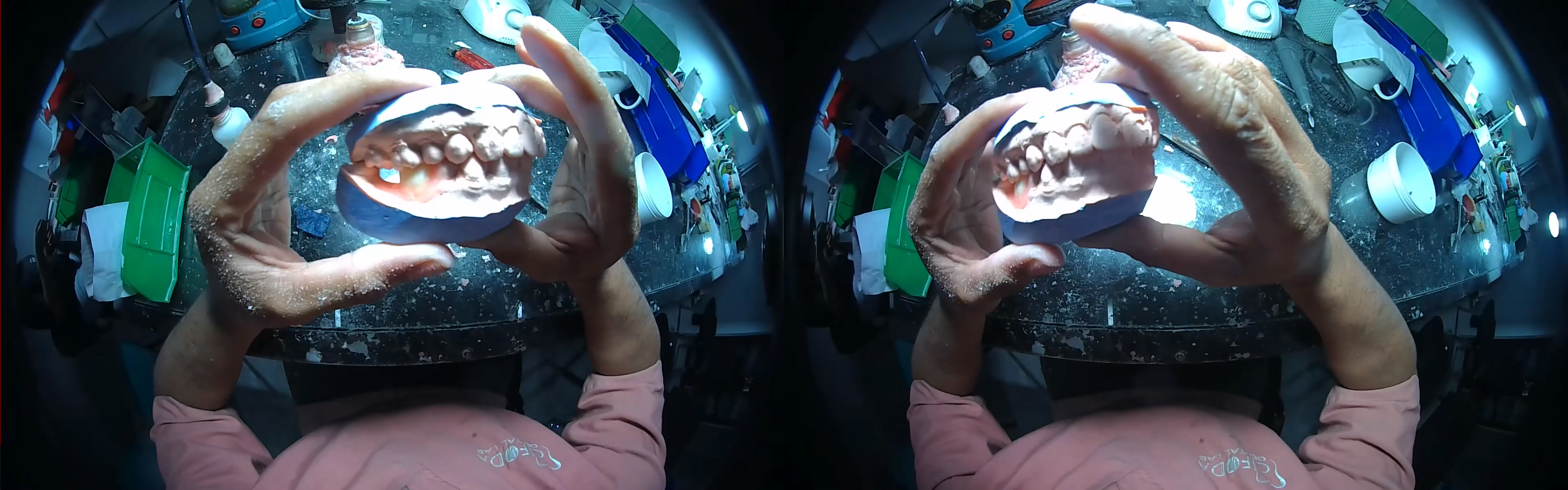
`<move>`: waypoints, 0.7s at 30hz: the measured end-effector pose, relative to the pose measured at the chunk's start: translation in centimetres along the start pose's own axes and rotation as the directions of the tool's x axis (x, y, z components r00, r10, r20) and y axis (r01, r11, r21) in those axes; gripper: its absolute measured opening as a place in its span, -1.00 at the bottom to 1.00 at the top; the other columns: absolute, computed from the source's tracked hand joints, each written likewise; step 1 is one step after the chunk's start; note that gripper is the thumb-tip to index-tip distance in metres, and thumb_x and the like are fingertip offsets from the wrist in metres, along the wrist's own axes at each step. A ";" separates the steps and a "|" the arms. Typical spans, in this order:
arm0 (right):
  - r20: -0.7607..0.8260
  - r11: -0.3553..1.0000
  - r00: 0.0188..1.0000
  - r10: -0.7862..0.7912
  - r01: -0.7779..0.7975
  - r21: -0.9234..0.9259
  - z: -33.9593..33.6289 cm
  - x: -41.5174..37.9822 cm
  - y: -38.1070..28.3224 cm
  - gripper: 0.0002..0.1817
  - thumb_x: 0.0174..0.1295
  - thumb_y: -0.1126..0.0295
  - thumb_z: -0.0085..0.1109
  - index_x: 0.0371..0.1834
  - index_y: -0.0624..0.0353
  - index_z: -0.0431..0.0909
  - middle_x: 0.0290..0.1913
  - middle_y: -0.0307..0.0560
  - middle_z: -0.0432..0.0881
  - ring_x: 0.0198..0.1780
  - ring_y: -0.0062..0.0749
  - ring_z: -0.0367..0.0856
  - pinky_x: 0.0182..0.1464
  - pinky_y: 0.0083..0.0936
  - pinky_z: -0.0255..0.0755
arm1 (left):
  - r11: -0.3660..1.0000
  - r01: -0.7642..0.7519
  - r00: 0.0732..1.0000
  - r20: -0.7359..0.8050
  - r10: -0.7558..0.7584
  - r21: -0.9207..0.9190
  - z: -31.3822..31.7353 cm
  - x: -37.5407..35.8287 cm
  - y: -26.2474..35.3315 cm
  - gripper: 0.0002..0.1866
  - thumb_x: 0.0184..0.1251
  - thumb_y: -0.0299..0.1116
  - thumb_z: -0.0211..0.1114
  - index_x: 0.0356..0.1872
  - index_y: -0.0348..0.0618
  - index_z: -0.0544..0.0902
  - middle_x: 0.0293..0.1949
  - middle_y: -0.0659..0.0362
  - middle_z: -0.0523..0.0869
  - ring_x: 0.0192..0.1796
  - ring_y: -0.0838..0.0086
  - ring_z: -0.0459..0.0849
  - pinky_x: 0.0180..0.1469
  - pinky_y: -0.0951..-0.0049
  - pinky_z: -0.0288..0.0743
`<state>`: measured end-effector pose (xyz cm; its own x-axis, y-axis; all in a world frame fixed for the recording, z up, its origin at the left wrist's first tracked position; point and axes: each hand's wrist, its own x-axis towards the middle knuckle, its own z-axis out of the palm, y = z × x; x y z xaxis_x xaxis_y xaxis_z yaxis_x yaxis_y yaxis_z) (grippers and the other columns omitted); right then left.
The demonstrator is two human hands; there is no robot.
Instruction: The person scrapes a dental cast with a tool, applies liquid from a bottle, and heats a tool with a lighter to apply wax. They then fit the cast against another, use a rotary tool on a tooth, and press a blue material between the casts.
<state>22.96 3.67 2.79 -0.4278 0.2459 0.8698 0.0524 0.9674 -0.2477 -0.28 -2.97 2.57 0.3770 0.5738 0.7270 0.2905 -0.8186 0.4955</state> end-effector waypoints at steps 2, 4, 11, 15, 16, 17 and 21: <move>0.147 0.933 0.932 -0.331 0.346 -0.095 -0.9 0.5 2.0 0.05 -0.05 0.07 0.53 0.42 0.30 0.10 0.35 0.37 0.28 0.07 0.00 0.63 0.19 -0.06 0.49 | 0.998 0.014 1.000 -0.018 -0.015 -0.063 0.1 0.0 -0.2 -0.01 -0.24 -0.22 0.68 0.28 -0.43 0.36 0.19 -0.18 0.51 0.29 0.10 0.47 0.41 0.14 0.21; 0.159 0.936 0.936 -0.313 0.333 -0.117 -1.1 0.6 1.6 0.05 -0.05 0.05 0.52 0.42 0.28 0.09 0.35 0.37 0.29 0.07 -0.01 0.63 0.19 -0.06 0.49 | 0.999 -0.032 0.999 0.002 0.033 -0.036 -0.1 0.0 -0.3 -0.05 -0.22 -0.27 0.65 0.26 -0.45 0.37 0.18 -0.17 0.52 0.29 0.10 0.48 0.41 0.12 0.20; 0.238 0.906 0.903 -0.358 0.397 -0.144 -0.8 1.8 0.5 0.04 -0.06 0.01 0.52 0.39 0.27 0.12 0.32 0.35 0.33 0.08 -0.01 0.63 0.20 -0.08 0.48 | 0.998 -0.050 0.999 0.000 0.050 -0.036 -0.1 0.1 -0.4 -0.08 -0.19 -0.27 0.62 0.25 -0.46 0.37 0.18 -0.18 0.52 0.29 0.10 0.48 0.41 0.11 0.19; 0.091 0.946 0.959 -0.269 0.280 -0.161 -0.4 1.2 -0.2 0.03 -0.10 0.08 0.57 0.37 0.27 0.14 0.30 0.31 0.36 0.07 -0.02 0.63 0.19 -0.10 0.50 | 0.998 -0.058 0.998 -0.007 0.059 0.022 0.0 0.2 -0.2 -0.14 -0.16 -0.37 0.56 0.25 -0.45 0.38 0.17 -0.19 0.54 0.29 0.10 0.48 0.40 0.09 0.20; 0.196 0.950 0.964 -0.181 0.223 -0.218 -0.8 1.7 -1.2 0.03 -0.13 0.13 0.59 0.37 0.25 0.15 0.24 0.27 0.44 0.07 -0.04 0.64 0.21 -0.09 0.48 | 0.989 -0.079 0.997 0.010 0.079 0.123 0.0 0.3 -0.2 -0.17 -0.15 -0.41 0.53 0.25 -0.45 0.39 0.17 -0.19 0.54 0.29 0.10 0.49 0.39 0.09 0.22; 0.292 0.945 0.952 -0.086 0.171 -0.279 -0.9 2.3 -1.9 0.02 -0.15 0.18 0.61 0.37 0.24 0.16 0.18 0.23 0.51 0.06 -0.06 0.65 0.23 -0.07 0.46 | 0.989 -0.077 0.997 0.008 0.077 0.126 -0.1 0.5 -0.1 -0.17 -0.15 -0.41 0.53 0.25 -0.45 0.39 0.17 -0.19 0.54 0.29 0.10 0.49 0.39 0.09 0.22; 0.224 0.938 0.954 -0.199 0.252 -0.238 -1.2 1.3 -0.3 -0.01 -0.16 0.25 0.62 0.35 0.20 0.18 0.04 0.13 0.63 0.04 -0.11 0.67 0.28 0.02 0.38 | 0.981 -0.099 0.995 0.019 0.097 0.165 0.0 0.6 0.2 -0.21 -0.19 -0.62 0.46 0.24 -0.45 0.40 0.17 -0.17 0.55 0.27 0.12 0.51 0.37 0.13 0.28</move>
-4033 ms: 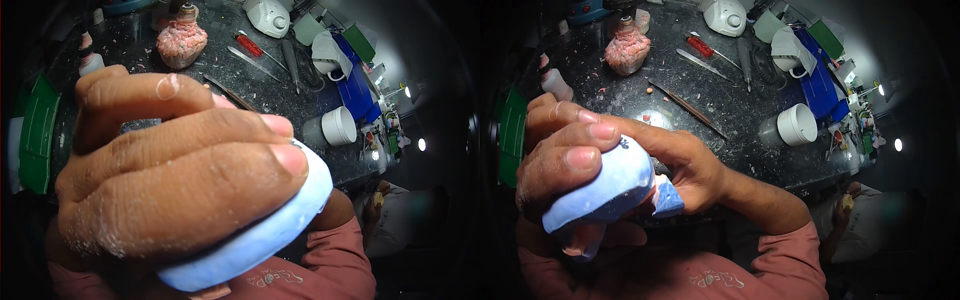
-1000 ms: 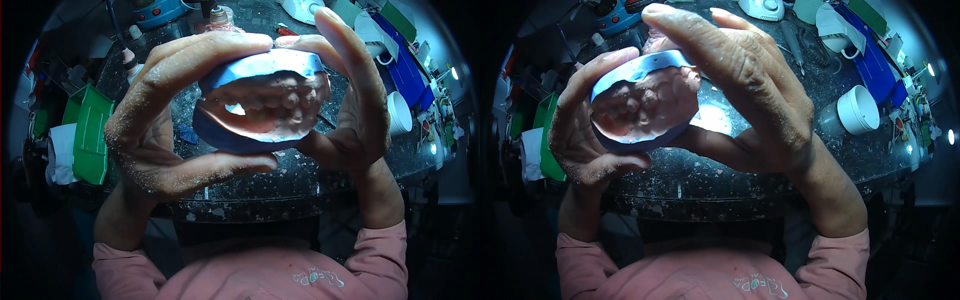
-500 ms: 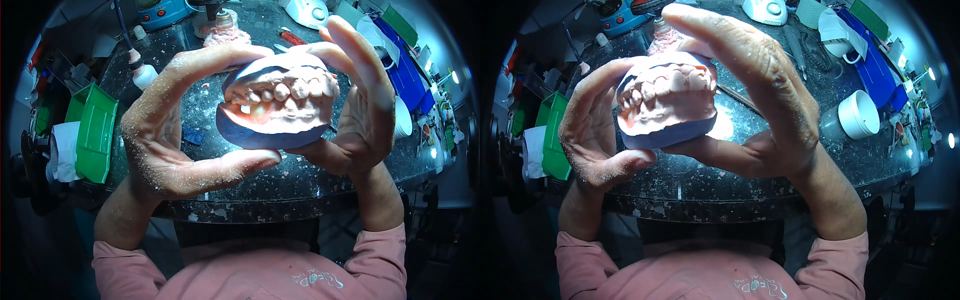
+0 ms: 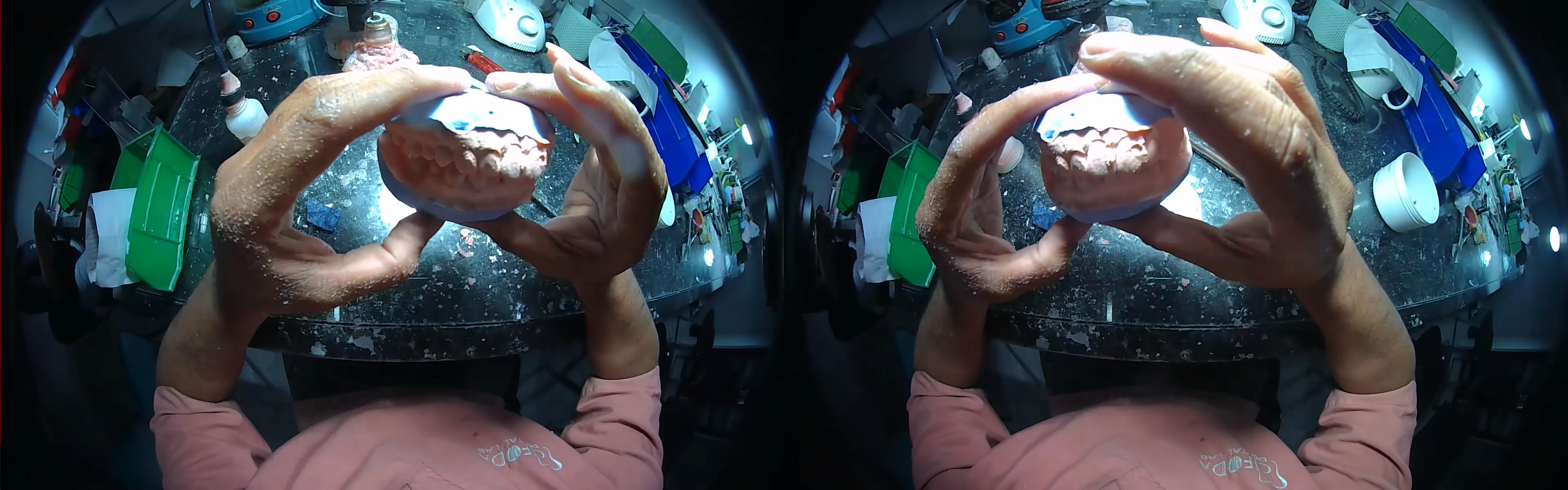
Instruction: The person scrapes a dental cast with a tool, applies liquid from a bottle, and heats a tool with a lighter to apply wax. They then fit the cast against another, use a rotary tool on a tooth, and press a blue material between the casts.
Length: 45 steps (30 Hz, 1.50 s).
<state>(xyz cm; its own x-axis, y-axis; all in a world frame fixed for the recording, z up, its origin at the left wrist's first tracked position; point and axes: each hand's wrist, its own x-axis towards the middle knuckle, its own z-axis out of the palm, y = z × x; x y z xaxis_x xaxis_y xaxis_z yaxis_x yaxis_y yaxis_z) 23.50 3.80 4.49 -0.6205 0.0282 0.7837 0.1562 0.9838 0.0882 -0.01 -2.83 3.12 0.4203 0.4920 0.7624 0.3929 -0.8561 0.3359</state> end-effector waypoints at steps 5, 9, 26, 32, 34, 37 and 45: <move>0.033 1.000 0.999 -0.031 0.031 0.003 -0.4 0.3 -0.1 -0.01 -0.19 0.25 0.64 0.33 0.17 0.20 -0.04 0.07 0.67 0.05 -0.15 0.67 0.30 0.12 0.32 | 0.998 0.054 0.998 -0.031 -0.053 0.016 0.5 -0.2 0.7 -0.22 -0.21 -0.73 0.43 0.23 -0.44 0.41 0.17 -0.14 0.55 0.28 0.17 0.51 0.38 0.19 0.30; 0.003 0.998 0.998 -0.055 0.055 0.015 -0.2 0.1 0.0 0.01 -0.22 0.21 0.65 0.32 0.19 0.21 -0.01 0.10 0.65 0.05 -0.13 0.66 0.28 0.08 0.35 | 0.976 0.120 0.989 -0.063 -0.133 -0.184 1.3 -0.4 0.5 -0.21 -0.15 -0.69 0.45 0.24 -0.40 0.34 0.19 -0.11 0.52 0.28 0.21 0.50 0.38 0.24 0.33; -0.064 0.847 0.959 0.275 -0.210 0.488 1.4 -0.1 -0.4 -0.20 -0.10 0.24 0.55 0.21 0.41 0.42 0.06 0.03 0.62 -0.02 -0.35 0.60 0.08 -0.40 0.48 | 0.640 0.477 0.845 0.114 -0.522 -0.603 2.4 -0.6 0.9 -0.07 -0.36 -0.30 0.75 0.14 -0.23 0.39 0.02 0.11 0.63 0.07 0.39 0.63 0.14 0.34 0.54; 0.429 0.436 0.758 0.491 -0.640 0.632 -0.8 -0.1 -0.9 -0.49 0.04 0.29 0.45 0.00 0.38 0.55 -0.07 -0.07 0.63 -0.14 -0.48 0.63 -0.13 -0.60 0.51 | 0.974 0.203 0.970 -0.155 -0.186 0.098 1.3 -1.2 0.7 -0.05 -0.06 0.23 0.48 0.25 -0.14 0.30 0.11 -0.06 0.54 0.14 0.19 0.55 0.11 0.32 0.53; 0.345 0.387 0.791 0.506 -0.565 0.728 0.5 0.0 -2.4 -0.50 -0.05 0.45 0.46 -0.01 0.42 0.55 -0.08 -0.04 0.63 -0.08 -0.48 0.64 -0.06 -0.58 0.53 | 0.921 0.260 0.918 -0.222 -0.329 -0.290 2.6 -0.7 2.2 -0.15 0.18 0.16 0.34 0.30 -0.11 0.12 0.11 -0.32 0.49 0.13 0.05 0.58 0.09 0.12 0.58; 0.299 0.445 0.847 0.439 -0.494 0.747 0.8 -0.6 -3.1 -0.50 -0.05 0.56 0.42 0.02 0.46 0.52 -0.06 0.01 0.63 -0.02 -0.47 0.62 0.04 -0.53 0.50 | 0.988 0.019 0.991 -0.125 -0.039 -0.155 1.4 -0.9 1.7 -0.20 0.23 0.16 0.27 0.30 -0.13 0.18 0.18 -0.43 0.41 0.13 -0.07 0.59 0.14 0.02 0.53; 0.360 0.205 0.734 0.575 -0.556 0.806 1.4 -0.5 -4.7 -0.63 0.10 0.62 0.25 0.02 0.44 0.51 -0.15 -0.11 0.61 -0.13 -0.59 0.60 -0.04 -0.62 0.50 | 0.991 0.130 0.970 -0.209 -0.124 0.017 2.4 -0.6 2.0 -0.27 0.14 -0.35 0.49 0.27 -0.35 0.27 0.13 -0.22 0.55 0.11 0.17 0.63 0.15 0.24 0.57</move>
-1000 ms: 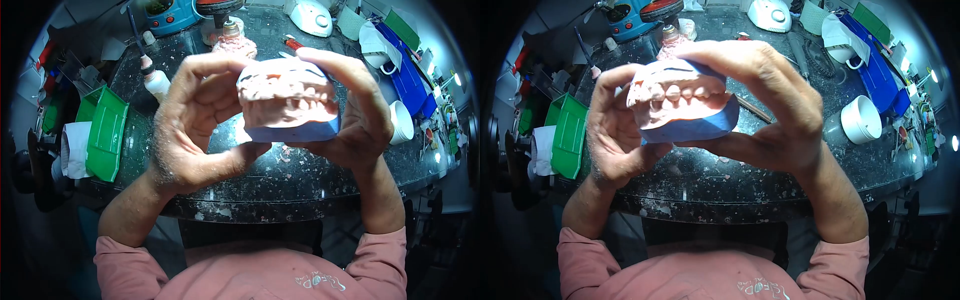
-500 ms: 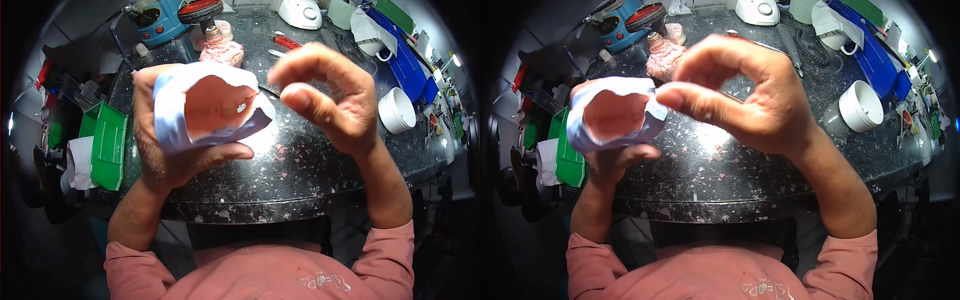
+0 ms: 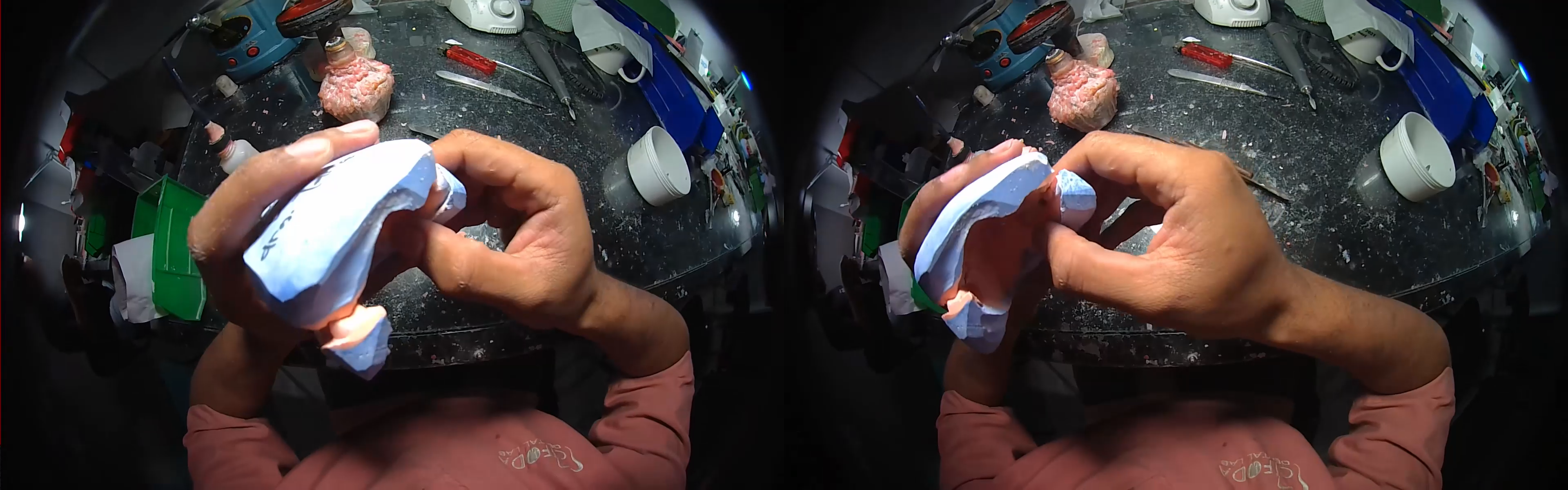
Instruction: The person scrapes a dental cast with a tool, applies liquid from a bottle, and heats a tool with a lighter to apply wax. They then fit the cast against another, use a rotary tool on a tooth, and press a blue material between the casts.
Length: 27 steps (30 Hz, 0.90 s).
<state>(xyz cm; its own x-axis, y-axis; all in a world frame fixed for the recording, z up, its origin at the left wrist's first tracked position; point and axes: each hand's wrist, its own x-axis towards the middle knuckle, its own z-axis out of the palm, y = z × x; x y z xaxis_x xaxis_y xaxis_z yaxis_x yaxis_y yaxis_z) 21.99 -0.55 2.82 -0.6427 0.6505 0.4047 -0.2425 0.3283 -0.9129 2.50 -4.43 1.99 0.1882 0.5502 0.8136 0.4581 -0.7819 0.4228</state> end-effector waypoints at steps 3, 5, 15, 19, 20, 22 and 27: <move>-0.065 0.984 0.995 0.076 -0.064 0.168 0.6 -0.1 0.6 -0.67 0.19 0.56 0.21 0.03 0.40 0.51 -0.14 -0.17 0.59 -0.13 -0.61 0.59 -0.07 -0.61 0.52 | 0.991 -0.036 0.995 0.093 0.024 0.129 -0.4 0.8 0.2 -0.39 -0.01 -0.39 0.59 0.05 -0.42 0.51 0.00 -0.13 0.64 0.03 0.22 0.69 0.08 0.29 0.60; -0.060 0.979 0.993 0.106 -0.093 0.182 0.3 -0.1 0.9 -0.68 0.19 0.55 0.23 0.02 0.40 0.52 -0.13 -0.17 0.59 -0.13 -0.60 0.59 -0.07 -0.61 0.52 | 0.967 -0.070 0.997 0.058 0.057 0.245 0.4 0.4 0.2 -0.36 0.05 -0.31 0.56 0.10 -0.41 0.47 0.02 -0.18 0.63 0.04 0.15 0.69 0.08 0.23 0.61; -0.096 0.995 0.994 0.057 -0.049 0.082 0.6 -0.7 1.5 -0.72 0.13 0.49 0.33 -0.10 0.32 0.57 -0.21 -0.23 0.62 -0.12 -0.65 0.57 -0.07 -0.62 0.48 | 0.966 -0.209 0.972 0.145 0.187 0.153 0.1 -0.3 0.1 -0.42 0.13 -0.52 0.45 0.17 -0.34 0.38 0.06 -0.30 0.57 0.05 0.02 0.67 0.09 0.10 0.62; -0.104 0.999 0.994 0.024 -0.019 0.044 0.7 -0.8 1.7 -0.74 0.14 0.52 0.30 -0.10 0.32 0.57 -0.21 -0.21 0.62 -0.12 -0.63 0.57 -0.04 -0.61 0.47 | 0.976 -0.159 0.977 0.167 0.133 0.150 0.2 -0.3 0.6 -0.42 0.13 -0.55 0.44 0.17 -0.31 0.38 0.06 -0.29 0.57 0.05 0.03 0.68 0.08 0.10 0.62; -0.101 0.999 0.995 0.024 -0.020 0.042 0.9 -0.7 1.8 -0.74 0.14 0.52 0.30 -0.10 0.32 0.57 -0.21 -0.21 0.62 -0.12 -0.63 0.57 -0.04 -0.61 0.47 | 0.976 -0.158 0.978 0.164 0.133 0.151 0.3 -0.2 0.6 -0.42 0.13 -0.55 0.44 0.17 -0.31 0.38 0.06 -0.29 0.57 0.05 0.03 0.68 0.08 0.10 0.62; -0.207 0.996 0.978 0.035 -0.016 0.093 1.4 -0.6 1.9 -0.80 0.07 0.43 0.31 -0.26 0.28 0.61 -0.38 -0.20 0.66 -0.31 -0.70 0.60 -0.24 -0.66 0.49 | 0.973 -0.187 0.972 0.166 0.163 0.136 0.4 0.0 0.5 -0.41 0.11 -0.57 0.44 0.16 -0.30 0.36 0.05 -0.28 0.58 0.05 0.04 0.68 0.08 0.11 0.63; -0.103 0.999 0.995 0.020 -0.016 0.043 0.8 -0.9 1.7 -0.72 0.11 0.55 0.29 -0.09 0.35 0.55 -0.20 -0.20 0.61 -0.12 -0.62 0.57 -0.05 -0.62 0.47 | 0.979 -0.174 0.981 0.106 0.163 0.106 0.9 -0.3 0.4 -0.41 0.10 -0.62 0.43 0.16 -0.29 0.36 0.03 -0.27 0.59 0.05 0.06 0.68 0.06 0.12 0.63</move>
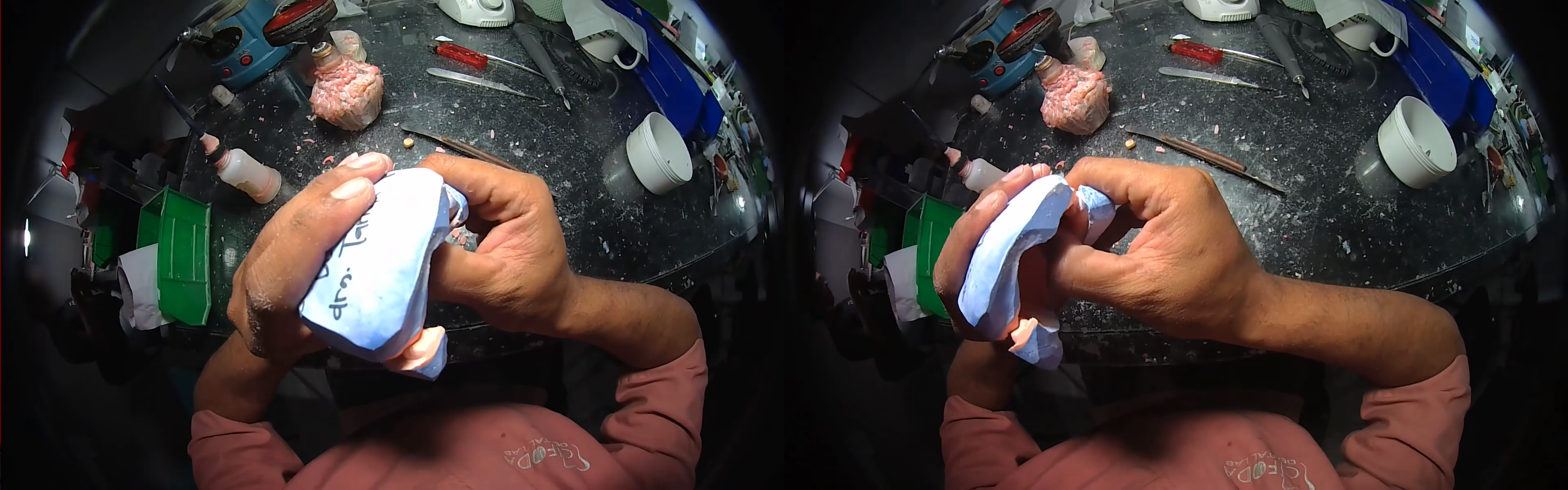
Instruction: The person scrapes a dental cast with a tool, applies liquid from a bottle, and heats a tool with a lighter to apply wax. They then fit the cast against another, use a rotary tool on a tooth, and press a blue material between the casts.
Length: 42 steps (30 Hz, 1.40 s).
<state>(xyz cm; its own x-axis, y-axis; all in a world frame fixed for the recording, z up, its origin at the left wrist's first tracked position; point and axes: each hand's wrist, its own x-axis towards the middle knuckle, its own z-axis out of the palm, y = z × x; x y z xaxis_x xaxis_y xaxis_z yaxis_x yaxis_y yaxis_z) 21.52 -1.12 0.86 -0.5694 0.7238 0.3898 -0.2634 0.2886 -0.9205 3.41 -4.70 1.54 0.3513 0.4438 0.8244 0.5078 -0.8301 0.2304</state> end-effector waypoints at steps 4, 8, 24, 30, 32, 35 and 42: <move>0.062 0.990 0.989 -0.137 0.136 0.020 -0.2 0.5 0.0 -0.62 0.01 0.52 0.35 -0.07 0.34 0.52 -0.23 -0.21 0.59 -0.16 -0.64 0.54 -0.11 -0.62 0.45 | 0.922 0.238 0.959 -0.074 -0.273 -0.305 0.1 0.0 0.8 -0.36 -0.01 -0.60 0.52 0.14 -0.40 0.42 0.10 -0.23 0.57 0.12 0.12 0.63 0.15 0.17 0.58; 0.063 0.900 0.925 -0.376 0.380 -0.214 0.3 0.7 -0.1 -0.42 -0.23 0.55 0.50 -0.04 0.38 0.51 -0.23 -0.01 0.60 -0.22 -0.38 0.60 -0.17 -0.51 0.46 | 0.366 0.491 0.604 0.007 -0.797 -0.791 -0.9 1.8 4.4 -0.29 0.00 -0.40 0.56 0.19 -0.40 0.42 0.16 -0.21 0.54 0.23 0.09 0.55 0.26 0.11 0.48; 0.037 0.878 0.909 -0.414 0.410 -0.246 0.2 0.7 0.1 -0.46 -0.26 0.56 0.48 -0.09 0.38 0.53 -0.26 0.01 0.60 -0.28 -0.35 0.60 -0.23 -0.47 0.45 | 0.549 0.444 0.764 -0.020 -0.644 -0.708 -0.6 1.4 3.9 -0.30 0.14 -0.17 0.47 0.24 -0.26 0.38 0.21 -0.30 0.45 0.27 -0.05 0.48 0.17 -0.16 0.52; 0.030 0.924 0.937 -0.349 0.349 -0.155 -0.5 1.1 0.5 -0.28 -0.21 0.46 0.55 0.09 0.34 0.40 0.02 -0.01 0.49 -0.03 -0.43 0.53 -0.01 -0.52 0.43 | 0.513 0.589 0.796 0.339 -0.501 -0.625 -2.3 0.2 0.8 -0.19 0.21 0.17 0.31 0.31 -0.21 0.31 0.25 -0.26 0.44 0.33 -0.03 0.41 0.37 -0.09 0.28; 0.102 0.909 0.933 -0.346 0.360 -0.210 -1.4 1.6 -0.3 -0.09 -0.24 0.36 0.64 0.23 0.31 0.32 0.15 -0.02 0.41 0.12 -0.42 0.45 0.10 -0.50 0.41 | 0.568 0.714 0.687 0.253 -0.681 -0.409 -0.1 -1.9 0.8 0.01 -0.20 -0.22 0.69 0.33 -0.24 0.30 0.25 0.12 0.47 0.18 0.39 0.52 0.21 0.32 0.45; 0.188 0.862 0.893 -0.409 0.446 -0.242 -2.0 2.4 0.6 -0.06 -0.23 0.34 0.65 0.27 0.31 0.31 0.16 0.00 0.40 0.17 -0.38 0.44 0.13 -0.46 0.44 | 0.437 0.516 0.704 0.075 -0.706 -0.737 -0.1 -1.5 0.1 0.05 -0.29 -0.16 0.72 0.28 -0.32 0.31 0.14 0.12 0.50 0.14 0.39 0.51 0.20 0.36 0.40; 0.132 0.788 0.862 -0.489 0.502 -0.356 -1.9 2.4 1.5 -0.23 -0.17 0.41 0.57 0.18 0.34 0.41 0.13 0.05 0.44 0.16 -0.24 0.47 0.20 -0.36 0.40 | -0.013 0.455 0.645 0.340 -0.685 -0.890 0.8 -0.2 0.2 -0.02 -0.24 -0.35 0.68 0.26 -0.28 0.25 -0.01 0.16 0.53 0.07 0.47 0.52 0.18 0.41 0.40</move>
<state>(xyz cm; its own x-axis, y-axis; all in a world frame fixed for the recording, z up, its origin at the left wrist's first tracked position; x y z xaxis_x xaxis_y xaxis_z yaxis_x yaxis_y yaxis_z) 21.26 2.23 0.32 -0.4648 0.4003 0.7897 -0.2158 0.8139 -0.5395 4.04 -4.68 0.98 0.1461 0.9692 0.1982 -0.5474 -0.0877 0.8323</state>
